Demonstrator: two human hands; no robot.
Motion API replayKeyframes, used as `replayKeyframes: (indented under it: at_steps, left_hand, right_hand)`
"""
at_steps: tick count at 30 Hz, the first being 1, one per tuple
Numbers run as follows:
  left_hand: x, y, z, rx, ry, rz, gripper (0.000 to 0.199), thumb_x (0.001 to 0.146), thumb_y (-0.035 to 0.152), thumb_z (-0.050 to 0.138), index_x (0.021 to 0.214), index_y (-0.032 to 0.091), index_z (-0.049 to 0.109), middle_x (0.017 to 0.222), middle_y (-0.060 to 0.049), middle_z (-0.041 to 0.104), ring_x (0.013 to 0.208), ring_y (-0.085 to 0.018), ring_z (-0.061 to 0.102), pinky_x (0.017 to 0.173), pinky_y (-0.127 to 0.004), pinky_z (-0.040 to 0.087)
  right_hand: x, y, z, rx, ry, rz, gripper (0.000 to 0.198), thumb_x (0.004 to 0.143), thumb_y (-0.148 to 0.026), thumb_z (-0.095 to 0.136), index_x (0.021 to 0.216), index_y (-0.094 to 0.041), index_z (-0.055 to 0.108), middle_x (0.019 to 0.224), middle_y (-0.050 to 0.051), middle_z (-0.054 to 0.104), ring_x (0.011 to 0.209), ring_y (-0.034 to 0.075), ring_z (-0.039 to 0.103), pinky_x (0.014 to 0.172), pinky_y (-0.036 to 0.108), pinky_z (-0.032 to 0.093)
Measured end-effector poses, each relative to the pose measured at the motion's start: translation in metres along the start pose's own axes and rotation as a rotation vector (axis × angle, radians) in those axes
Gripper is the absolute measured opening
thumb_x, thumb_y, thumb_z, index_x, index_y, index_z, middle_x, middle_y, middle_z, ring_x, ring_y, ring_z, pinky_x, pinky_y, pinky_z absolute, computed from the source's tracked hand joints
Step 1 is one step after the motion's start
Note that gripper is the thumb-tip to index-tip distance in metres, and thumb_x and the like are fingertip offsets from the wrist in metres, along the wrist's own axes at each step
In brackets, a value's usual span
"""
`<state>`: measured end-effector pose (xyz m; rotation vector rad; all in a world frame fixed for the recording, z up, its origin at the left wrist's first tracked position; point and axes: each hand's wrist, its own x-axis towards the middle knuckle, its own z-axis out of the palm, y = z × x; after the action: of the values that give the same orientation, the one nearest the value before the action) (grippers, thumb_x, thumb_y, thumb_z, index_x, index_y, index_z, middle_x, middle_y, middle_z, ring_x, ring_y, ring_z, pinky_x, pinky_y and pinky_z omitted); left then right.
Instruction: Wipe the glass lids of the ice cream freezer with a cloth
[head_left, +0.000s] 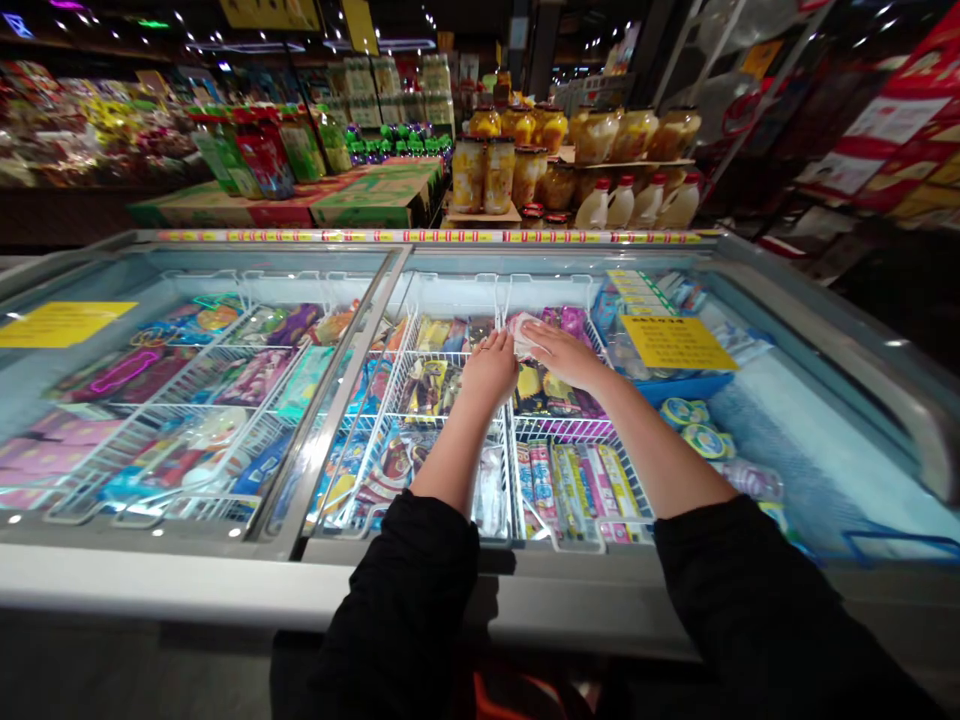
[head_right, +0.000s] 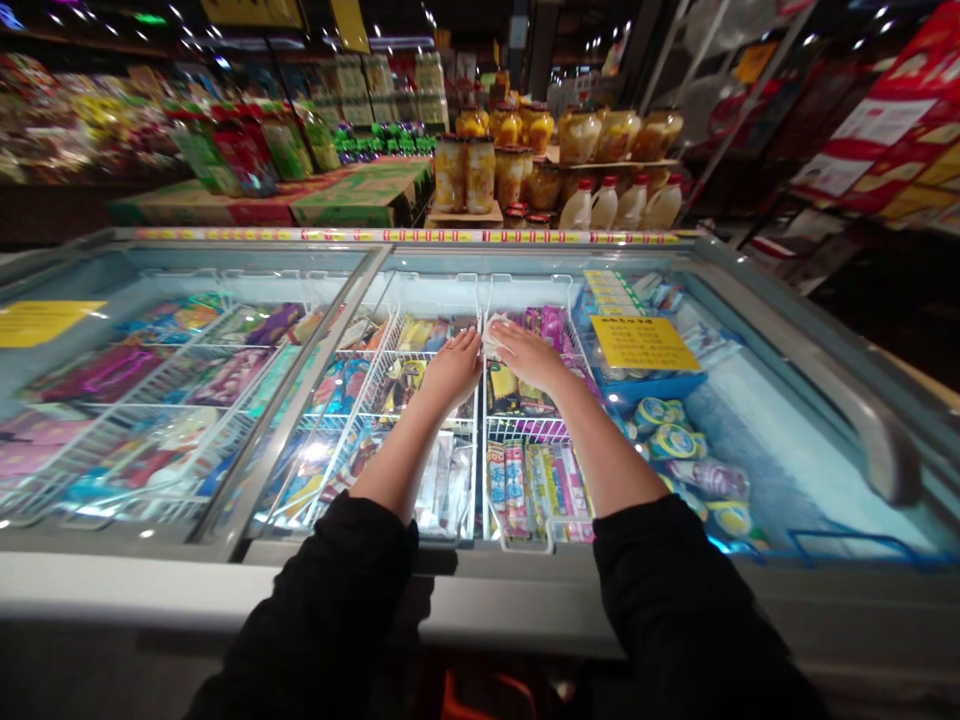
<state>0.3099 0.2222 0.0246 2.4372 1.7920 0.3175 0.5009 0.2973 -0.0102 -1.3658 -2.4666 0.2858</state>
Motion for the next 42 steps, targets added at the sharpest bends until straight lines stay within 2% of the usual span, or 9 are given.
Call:
replayKeyframes:
  at_steps: [5,8,13,20,23,29,33,37,42]
  left_hand:
    - [0.0,0.001,-0.001,-0.011,-0.003,-0.007,0.054,0.11,0.018,0.038,0.161,0.003,0.042,0.171,-0.014,0.039,0.161,-0.025,0.036,0.133,-0.038,0.028]
    - [0.0,0.002,-0.002,-0.023,-0.008,-0.015,0.054,0.109,0.017,0.038,0.161,0.004,0.042,0.171,-0.014,0.039,0.161,-0.024,0.036,0.133,-0.039,0.029]
    - [0.001,0.002,-0.003,-0.052,-0.011,-0.009,0.054,0.108,0.016,0.04,0.16,0.004,0.044,0.171,-0.014,0.04,0.161,-0.025,0.036,0.133,-0.039,0.029]
    - [0.002,0.0,-0.001,-0.075,0.042,-0.007,0.051,0.108,0.015,0.038,0.156,0.008,0.05,0.168,-0.012,0.047,0.159,-0.022,0.04,0.132,-0.037,0.032]
    - [0.003,0.0,0.0,-0.08,0.058,-0.015,0.05,0.107,0.015,0.039,0.155,0.008,0.053,0.167,-0.012,0.048,0.158,-0.022,0.042,0.132,-0.037,0.033]
    - [0.004,0.002,0.003,-0.083,0.058,-0.035,0.053,0.105,0.016,0.04,0.157,0.009,0.05,0.169,-0.012,0.044,0.159,-0.023,0.039,0.134,-0.04,0.03]
    - [0.005,0.001,0.004,-0.077,0.042,-0.029,0.054,0.106,0.018,0.04,0.159,0.01,0.047,0.17,-0.012,0.042,0.16,-0.022,0.037,0.134,-0.04,0.029]
    - [0.007,0.0,0.003,-0.088,0.043,-0.036,0.056,0.106,0.017,0.039,0.161,0.009,0.044,0.171,-0.012,0.04,0.161,-0.022,0.036,0.134,-0.04,0.03]
    - [0.007,0.002,0.002,-0.1,0.036,-0.043,0.056,0.106,0.016,0.04,0.161,0.007,0.044,0.171,-0.012,0.041,0.161,-0.023,0.036,0.133,-0.04,0.03]
  right_hand:
    - [-0.012,0.02,-0.007,0.017,-0.025,-0.041,0.06,0.105,-0.035,0.041,0.164,-0.027,0.046,0.172,0.001,0.039,0.162,0.023,0.031,0.135,0.047,0.025]
    - [0.005,0.027,-0.008,-0.032,0.025,0.047,0.06,0.105,-0.032,0.041,0.164,-0.024,0.046,0.172,0.002,0.039,0.162,0.025,0.032,0.134,0.05,0.026]
    - [0.031,0.016,-0.004,-0.089,0.044,0.135,0.059,0.103,-0.026,0.043,0.162,-0.022,0.049,0.172,0.004,0.039,0.161,0.028,0.033,0.134,0.052,0.026]
    - [-0.01,0.027,-0.015,0.129,-0.042,-0.081,0.058,0.101,-0.029,0.047,0.158,-0.03,0.054,0.169,-0.002,0.043,0.161,0.021,0.032,0.135,0.049,0.023]
    - [-0.017,0.044,-0.021,0.19,-0.022,-0.069,0.057,0.1,-0.027,0.047,0.156,-0.031,0.057,0.167,-0.003,0.046,0.161,0.021,0.032,0.135,0.051,0.023]
    - [0.028,0.052,-0.016,0.045,0.084,0.15,0.06,0.1,-0.021,0.046,0.159,-0.027,0.054,0.169,-0.002,0.044,0.16,0.026,0.035,0.135,0.053,0.024]
    - [0.045,0.031,-0.01,-0.005,0.052,0.127,0.06,0.101,-0.019,0.044,0.16,-0.021,0.054,0.17,0.001,0.042,0.16,0.027,0.035,0.135,0.049,0.025]
    - [0.025,0.021,-0.011,0.052,-0.001,-0.009,0.06,0.101,-0.022,0.044,0.16,-0.028,0.053,0.169,-0.003,0.042,0.161,0.024,0.033,0.136,0.05,0.022]
    - [-0.006,0.038,-0.018,0.122,-0.016,-0.062,0.058,0.103,-0.026,0.045,0.16,-0.029,0.051,0.169,-0.005,0.043,0.162,0.021,0.031,0.136,0.049,0.022]
